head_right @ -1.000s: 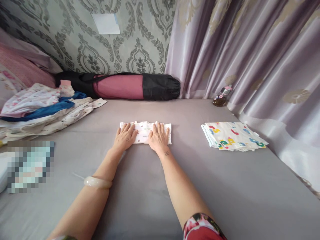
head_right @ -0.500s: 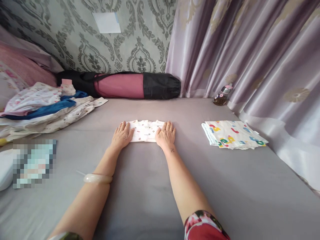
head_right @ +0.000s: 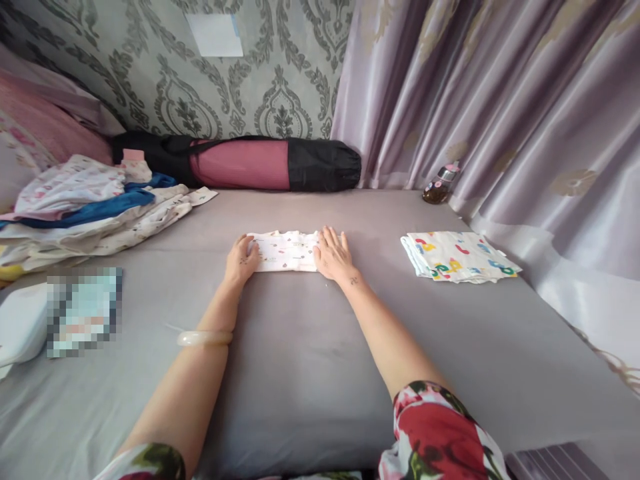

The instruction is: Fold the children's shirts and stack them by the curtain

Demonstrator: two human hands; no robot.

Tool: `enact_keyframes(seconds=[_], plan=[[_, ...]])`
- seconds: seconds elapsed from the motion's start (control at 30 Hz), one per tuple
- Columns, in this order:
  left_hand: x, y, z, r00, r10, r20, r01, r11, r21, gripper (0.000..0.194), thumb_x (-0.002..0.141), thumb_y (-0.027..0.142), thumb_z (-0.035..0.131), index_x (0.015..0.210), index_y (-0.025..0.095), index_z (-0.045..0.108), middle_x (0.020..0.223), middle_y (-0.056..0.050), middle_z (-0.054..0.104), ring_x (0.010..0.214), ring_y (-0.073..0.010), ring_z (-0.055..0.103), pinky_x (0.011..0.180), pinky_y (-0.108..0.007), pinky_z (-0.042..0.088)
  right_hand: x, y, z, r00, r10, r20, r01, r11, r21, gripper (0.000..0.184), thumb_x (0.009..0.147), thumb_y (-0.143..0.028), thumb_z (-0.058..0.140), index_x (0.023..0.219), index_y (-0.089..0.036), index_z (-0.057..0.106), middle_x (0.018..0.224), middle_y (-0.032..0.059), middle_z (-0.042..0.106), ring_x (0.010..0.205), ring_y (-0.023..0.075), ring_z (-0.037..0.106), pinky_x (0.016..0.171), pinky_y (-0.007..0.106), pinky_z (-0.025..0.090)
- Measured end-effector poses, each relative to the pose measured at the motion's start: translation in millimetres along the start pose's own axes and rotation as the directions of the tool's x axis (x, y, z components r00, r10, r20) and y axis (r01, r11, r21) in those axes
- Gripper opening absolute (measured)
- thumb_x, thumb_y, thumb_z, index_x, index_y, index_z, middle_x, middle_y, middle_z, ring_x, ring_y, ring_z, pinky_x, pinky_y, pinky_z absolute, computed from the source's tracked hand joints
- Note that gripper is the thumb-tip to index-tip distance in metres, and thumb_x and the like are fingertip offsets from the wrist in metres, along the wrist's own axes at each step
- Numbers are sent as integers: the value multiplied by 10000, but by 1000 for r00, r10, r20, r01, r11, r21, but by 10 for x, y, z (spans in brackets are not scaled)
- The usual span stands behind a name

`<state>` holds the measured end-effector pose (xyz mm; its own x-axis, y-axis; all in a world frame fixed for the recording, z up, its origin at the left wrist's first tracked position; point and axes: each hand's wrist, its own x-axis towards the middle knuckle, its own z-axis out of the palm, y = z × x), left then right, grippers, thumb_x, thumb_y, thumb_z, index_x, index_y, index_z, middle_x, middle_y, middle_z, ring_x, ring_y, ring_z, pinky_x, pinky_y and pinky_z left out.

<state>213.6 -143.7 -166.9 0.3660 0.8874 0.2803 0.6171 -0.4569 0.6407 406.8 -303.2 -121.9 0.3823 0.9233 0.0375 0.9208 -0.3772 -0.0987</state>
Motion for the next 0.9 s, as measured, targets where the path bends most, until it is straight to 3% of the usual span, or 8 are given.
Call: enact_keyframes(seconds=[0.07,0.27,0.53,0.73,0.9], plan=[[5,-42,-4,1000,11,-28,-10,999,33,373,886,249,453,1191,164,651,1380,-144,569,1336,-282,476,1146,-429,352,11,49,19,998,-46,43,46,999,22,631,995,-369,197,1541,-63,278,1629,131,197,1511,245,125,1224,450,49],[3,-56,-37,1000,25,-5,-24,991,135,355,875,205,450,1134,188,693,1288,-141,626,1299,-320,492,1119,-520,346,58,120,75,993,-17,119,5,995,100,642,992,-382,145,1558,-96,246,1629,101,212,1510,231,138,1227,439,98],[8,-16,-94,1000,-13,7,12,988,155,416,865,137,394,1146,166,698,1227,-126,661,1232,-304,536,1102,-461,367,72,114,54,988,-2,155,-11,997,82,637,994,-397,159,1558,-116,247,1632,98,208,1511,230,137,1226,437,99],[38,-30,-91,999,32,-22,-28,987,158,370,851,141,425,1072,177,721,1141,-123,694,1161,-277,583,1123,-447,350,98,-176,-19,1000,-5,28,4,998,65,606,1006,-373,178,1505,-81,359,1620,141,231,1509,247,139,1222,462,46],[47,-52,-107,999,44,-15,-41,984,173,367,846,140,420,1052,171,722,1110,-119,702,1098,-255,616,1139,-426,338,178,-371,13,992,-107,64,94,979,180,633,1014,-420,154,1536,-97,310,1630,114,209,1510,241,133,1222,439,88]])
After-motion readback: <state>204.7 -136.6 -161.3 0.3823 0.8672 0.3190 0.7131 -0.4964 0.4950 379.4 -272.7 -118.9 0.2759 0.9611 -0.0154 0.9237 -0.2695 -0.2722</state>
